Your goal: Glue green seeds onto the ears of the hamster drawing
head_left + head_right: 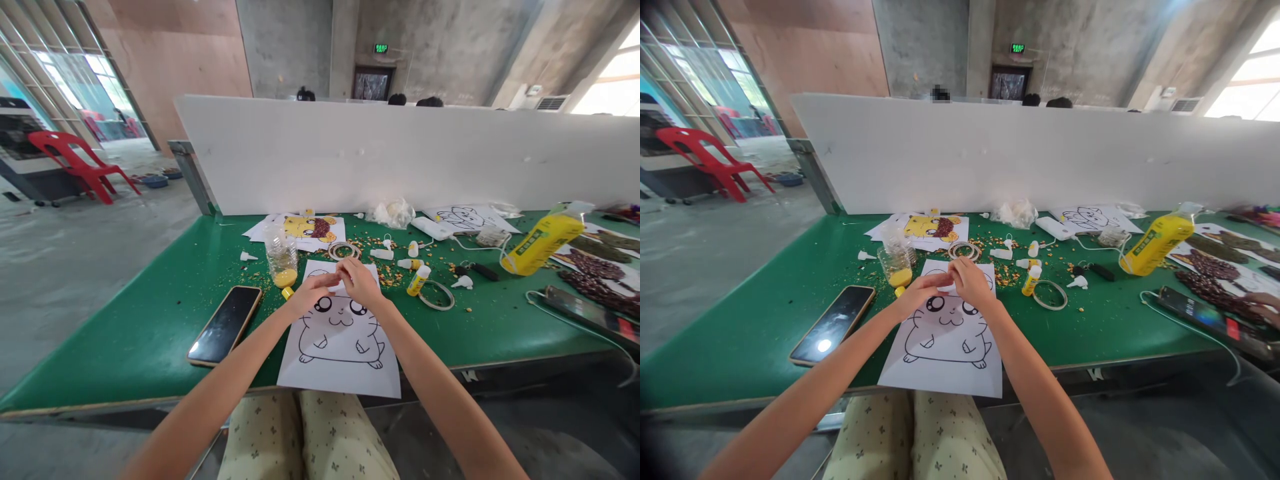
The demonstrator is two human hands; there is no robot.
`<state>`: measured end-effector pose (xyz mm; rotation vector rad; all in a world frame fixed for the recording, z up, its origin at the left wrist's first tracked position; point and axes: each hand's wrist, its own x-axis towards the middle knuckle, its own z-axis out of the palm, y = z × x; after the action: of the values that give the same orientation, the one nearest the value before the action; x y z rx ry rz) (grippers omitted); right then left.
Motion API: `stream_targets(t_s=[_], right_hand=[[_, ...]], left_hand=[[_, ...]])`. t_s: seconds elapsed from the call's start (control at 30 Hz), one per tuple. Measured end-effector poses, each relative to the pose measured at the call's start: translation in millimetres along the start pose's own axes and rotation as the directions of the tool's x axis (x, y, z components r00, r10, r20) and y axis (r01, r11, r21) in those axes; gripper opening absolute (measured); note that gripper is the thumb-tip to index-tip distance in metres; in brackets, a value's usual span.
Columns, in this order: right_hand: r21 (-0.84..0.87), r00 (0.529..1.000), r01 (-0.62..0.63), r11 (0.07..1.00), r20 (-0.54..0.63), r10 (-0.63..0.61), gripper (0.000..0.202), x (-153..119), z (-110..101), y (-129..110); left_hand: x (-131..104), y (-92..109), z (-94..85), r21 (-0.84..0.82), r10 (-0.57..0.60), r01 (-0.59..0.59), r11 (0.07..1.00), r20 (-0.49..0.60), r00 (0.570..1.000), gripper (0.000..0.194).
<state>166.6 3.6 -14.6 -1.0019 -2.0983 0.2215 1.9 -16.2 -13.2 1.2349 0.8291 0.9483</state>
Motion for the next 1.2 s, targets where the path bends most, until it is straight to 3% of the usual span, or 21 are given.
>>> stream_targets(t_s=[0.43,0.73,1.0,1.2], right_hand=[[0.007,1.000,0.022,1.000,0.002,-0.022,0.016,-0.6,-7.5,-2.8],[-0.115,1.000,0.003,0.993,0.001,-0.003,0.013,-0.9,-2.2,-0.7],[-0.094,0.999,-0.040,0.995,-0.040,0.036,0.015,0.8,-3.8,2.0],[0.047,0.993,-0.071,0.996,-0.096,0.075,0.023,0.0,-9.3,-2.3]], left_hand=[[-3.6,6.3,1.0,-0.040,-0.013,0.014,0.999,0.036,0.999,0.042],[-4.6,8.5,-0.6,-0.173,-0.050,0.081,0.982,0.177,0.983,0.049],[-5.0,9.5,-0.9,-0.198,-0.063,0.091,0.976,0.146,0.987,0.050],[-5.1,10.6,-1.1,-0.181,-0.044,0.054,0.982,0.057,0.997,0.044]])
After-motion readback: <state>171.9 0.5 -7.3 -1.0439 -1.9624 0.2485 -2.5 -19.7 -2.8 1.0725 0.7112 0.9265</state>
